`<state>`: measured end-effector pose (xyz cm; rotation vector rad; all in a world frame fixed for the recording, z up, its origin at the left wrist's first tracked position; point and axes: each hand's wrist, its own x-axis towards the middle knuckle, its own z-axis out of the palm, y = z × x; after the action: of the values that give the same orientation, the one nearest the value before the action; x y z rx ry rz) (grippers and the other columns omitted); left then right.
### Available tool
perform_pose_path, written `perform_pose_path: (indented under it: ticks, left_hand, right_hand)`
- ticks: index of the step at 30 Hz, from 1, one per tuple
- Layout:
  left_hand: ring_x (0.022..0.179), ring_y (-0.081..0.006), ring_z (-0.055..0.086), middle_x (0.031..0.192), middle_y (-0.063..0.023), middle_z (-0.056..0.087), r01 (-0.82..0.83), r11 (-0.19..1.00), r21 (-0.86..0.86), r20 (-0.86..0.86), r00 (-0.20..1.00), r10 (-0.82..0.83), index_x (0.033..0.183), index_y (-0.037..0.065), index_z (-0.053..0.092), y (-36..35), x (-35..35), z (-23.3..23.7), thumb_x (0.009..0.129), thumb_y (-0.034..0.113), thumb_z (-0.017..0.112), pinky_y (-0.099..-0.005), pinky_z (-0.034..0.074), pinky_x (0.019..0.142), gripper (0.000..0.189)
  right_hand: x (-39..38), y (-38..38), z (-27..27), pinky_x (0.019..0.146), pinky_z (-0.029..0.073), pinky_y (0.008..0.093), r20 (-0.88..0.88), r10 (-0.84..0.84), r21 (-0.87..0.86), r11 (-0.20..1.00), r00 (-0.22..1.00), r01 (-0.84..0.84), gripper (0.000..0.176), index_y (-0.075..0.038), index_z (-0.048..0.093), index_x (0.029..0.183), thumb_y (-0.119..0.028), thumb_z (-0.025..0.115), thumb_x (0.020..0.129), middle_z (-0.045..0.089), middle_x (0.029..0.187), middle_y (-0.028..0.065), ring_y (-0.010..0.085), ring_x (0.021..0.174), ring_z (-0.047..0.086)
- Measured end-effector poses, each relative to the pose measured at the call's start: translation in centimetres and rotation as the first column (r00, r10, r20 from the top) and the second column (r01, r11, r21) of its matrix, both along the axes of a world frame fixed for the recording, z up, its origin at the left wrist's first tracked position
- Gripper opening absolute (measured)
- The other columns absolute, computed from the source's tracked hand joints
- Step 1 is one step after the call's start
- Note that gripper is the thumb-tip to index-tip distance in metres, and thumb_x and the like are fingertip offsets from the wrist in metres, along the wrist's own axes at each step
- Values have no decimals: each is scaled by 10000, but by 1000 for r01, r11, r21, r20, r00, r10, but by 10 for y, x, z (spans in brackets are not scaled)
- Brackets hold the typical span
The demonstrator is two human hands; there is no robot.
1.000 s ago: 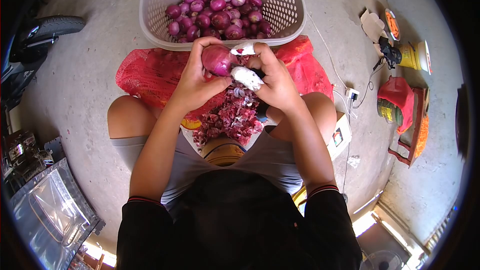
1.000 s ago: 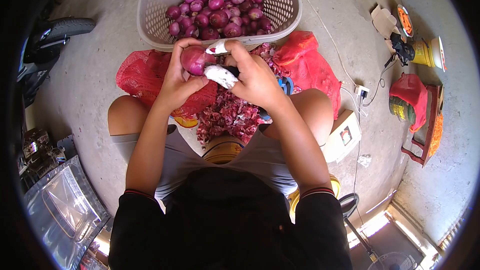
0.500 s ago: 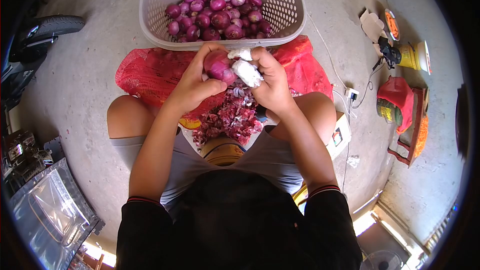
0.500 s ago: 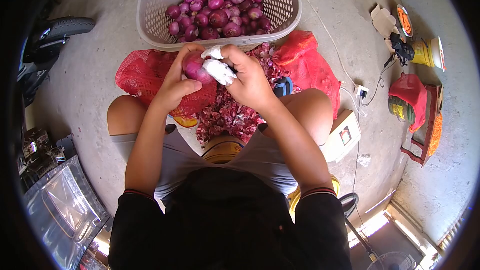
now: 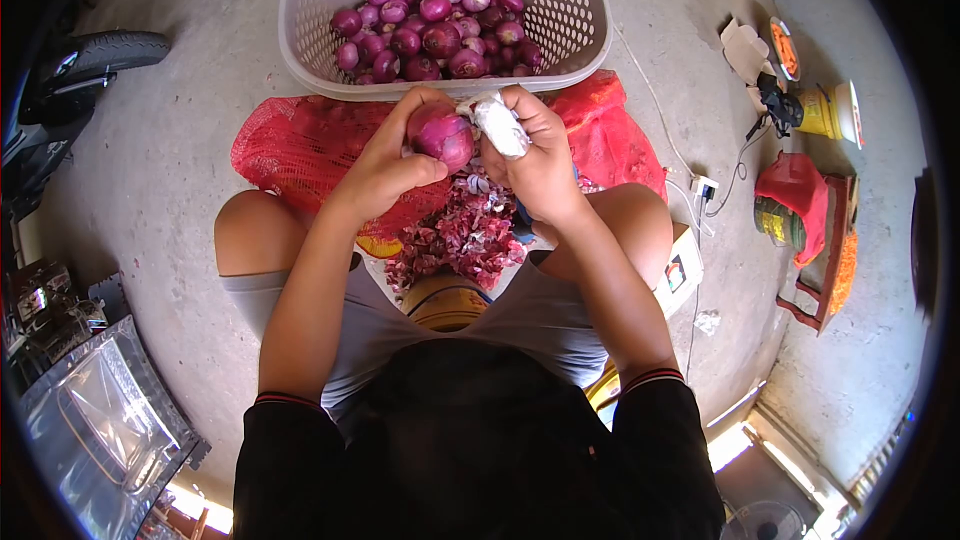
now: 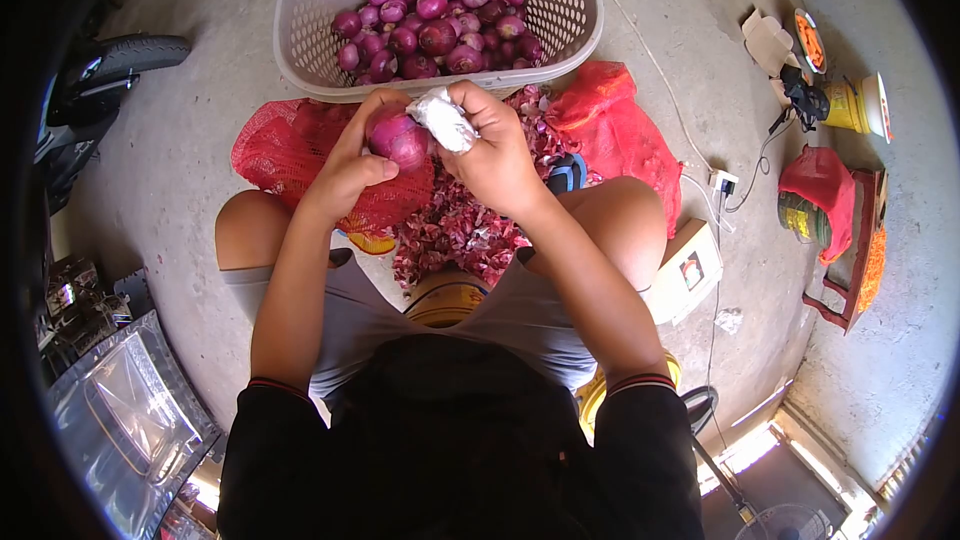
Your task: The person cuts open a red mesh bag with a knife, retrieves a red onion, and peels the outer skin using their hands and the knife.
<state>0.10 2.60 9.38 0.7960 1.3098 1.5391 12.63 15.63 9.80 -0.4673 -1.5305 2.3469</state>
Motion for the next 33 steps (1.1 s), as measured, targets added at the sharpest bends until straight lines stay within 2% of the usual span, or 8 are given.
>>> perform_pose_path:
  ticks: [7, 10, 13, 16, 17, 20, 23, 33]
  left_hand:
    - [1010, -136, 473, 1069, -61, 481, 74, 997, -14, 83, 994, -73, 1220, 33, 401, -1, -2, -6, 613, 134, 603, -277, 405, 880, 648]
    - [1033, -144, 476, 1089, -66, 474, 84, 996, 31, 138, 987, -87, 1246, 39, 373, 0, 1, -10, 608, 159, 613, -280, 405, 893, 692]
    - [1086, -173, 490, 1146, -74, 476, 62, 998, 32, 173, 983, -67, 1275, 46, 351, 2, 2, -14, 592, 256, 671, -305, 394, 933, 783]
    - [1123, -192, 494, 1186, -80, 475, 73, 997, 18, 249, 966, -75, 1287, 54, 338, 2, 1, -16, 589, 301, 697, -330, 391, 958, 823]
    - [1129, -195, 493, 1193, -81, 473, 81, 997, 18, 281, 956, -83, 1288, 57, 334, 2, 0, -17, 592, 302, 697, -336, 393, 962, 822]
    - [1055, -151, 484, 1110, -64, 478, 33, 995, 96, 347, 936, -65, 1241, 60, 371, 4, 4, -11, 603, 161, 607, -282, 391, 924, 688]
    - [1055, -150, 481, 1115, -59, 473, 12, 997, 79, 365, 930, -40, 1245, 64, 371, 3, 5, -9, 600, 162, 607, -277, 383, 931, 694]
    - [1067, -147, 457, 1160, -65, 439, 23, 999, 28, 282, 959, -30, 1249, 78, 372, 2, 7, -12, 644, 167, 649, -277, 387, 921, 672]
  right_hand:
    - [1, 4, 9, 383, 238, 208, 128, 62, -203, 979, 990, -35, 123, -77, 533, 991, -191, 496, 965, 361, 548, -40, 45, 430, 288]
    - [1, 6, 9, 385, 237, 208, 89, 87, -254, 965, 992, -62, 129, -76, 527, 999, -193, 481, 971, 350, 545, -37, 51, 425, 281]
    - [3, 9, 7, 397, 253, 211, 26, 102, -190, 977, 994, -95, 139, -71, 508, 1069, -156, 453, 975, 364, 547, -30, 55, 428, 304]
    - [6, 16, 7, 429, 309, 189, -97, 120, 48, 992, 988, -116, 189, -72, 487, 1123, -104, 517, 939, 518, 681, -1, 42, 468, 397]
    - [8, 21, 6, 521, 390, 193, -93, 171, 97, 982, 981, -162, 308, -58, 455, 1192, -57, 560, 903, 566, 783, 19, 54, 569, 487]
    - [9, 17, 4, 616, 425, 208, -68, 109, 235, 968, 992, -91, 357, -53, 451, 1196, -48, 603, 873, 579, 828, 17, 62, 669, 526]
    - [9, 16, 4, 682, 428, 219, -12, 127, 344, 932, 992, -115, 384, -52, 444, 1199, -52, 627, 862, 584, 819, 4, 57, 740, 536]
    - [4, 10, -2, 706, 448, 222, -72, 88, 414, 909, 994, -50, 245, -28, 507, 1076, -33, 627, 863, 615, 841, 22, 56, 797, 560]
